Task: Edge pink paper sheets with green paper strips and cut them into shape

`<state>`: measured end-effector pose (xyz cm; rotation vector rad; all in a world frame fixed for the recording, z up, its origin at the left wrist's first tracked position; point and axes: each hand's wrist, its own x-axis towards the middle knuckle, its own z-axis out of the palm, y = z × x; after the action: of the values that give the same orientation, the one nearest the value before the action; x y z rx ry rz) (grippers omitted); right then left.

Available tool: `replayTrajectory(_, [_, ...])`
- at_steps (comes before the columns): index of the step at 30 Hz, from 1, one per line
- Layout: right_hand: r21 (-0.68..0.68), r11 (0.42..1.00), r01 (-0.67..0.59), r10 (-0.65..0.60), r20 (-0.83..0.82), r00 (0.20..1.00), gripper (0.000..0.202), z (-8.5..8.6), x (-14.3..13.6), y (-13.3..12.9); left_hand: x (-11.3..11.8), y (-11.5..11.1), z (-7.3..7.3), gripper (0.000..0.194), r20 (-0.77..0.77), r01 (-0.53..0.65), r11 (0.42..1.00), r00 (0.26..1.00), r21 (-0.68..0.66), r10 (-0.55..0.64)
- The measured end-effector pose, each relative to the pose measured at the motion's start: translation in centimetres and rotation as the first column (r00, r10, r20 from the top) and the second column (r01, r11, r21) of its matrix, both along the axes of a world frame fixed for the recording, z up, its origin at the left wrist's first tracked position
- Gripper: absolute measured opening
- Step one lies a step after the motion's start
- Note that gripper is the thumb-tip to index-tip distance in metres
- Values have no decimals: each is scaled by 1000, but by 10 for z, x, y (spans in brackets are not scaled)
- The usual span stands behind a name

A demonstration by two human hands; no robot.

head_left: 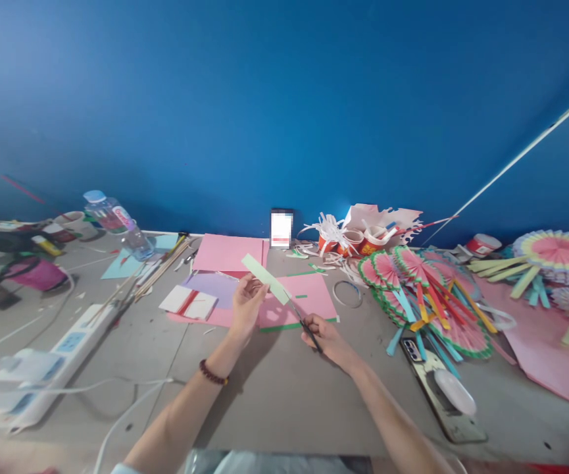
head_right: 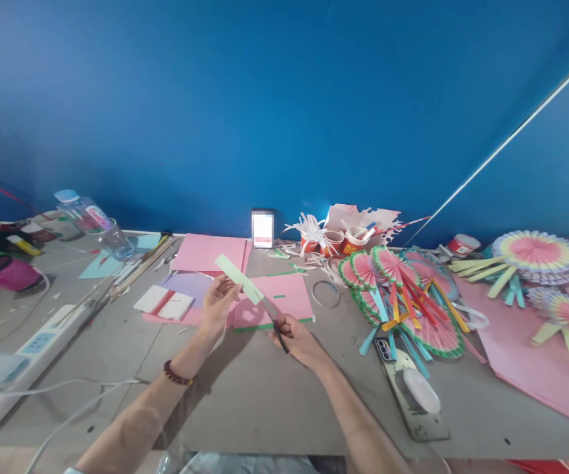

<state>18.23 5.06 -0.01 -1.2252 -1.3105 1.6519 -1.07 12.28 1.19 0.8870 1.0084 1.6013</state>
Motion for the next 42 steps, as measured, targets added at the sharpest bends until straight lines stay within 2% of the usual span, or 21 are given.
replayTrajectory(9, [-30,1000,5,-4,32,999,37,6,-1,0,6,-13,13,40,-45,89,996,995,-2,-89])
replayTrajectory(17, [-18,1000,-1,1,18,1000,33,-1,1,2,5,-9,5,44,-35,92,996,995,-18,-92])
replayTrajectory(25, [-18,1000,-2,2,20,1000,35,0,0,1,5,-13,9,39,-35,118,993,992,-19,-119])
replayTrajectory(42, [-37,999,14,-12,46,999,43,8,-2,1,3,-9,2,39,-83,124,992,989,3,-123])
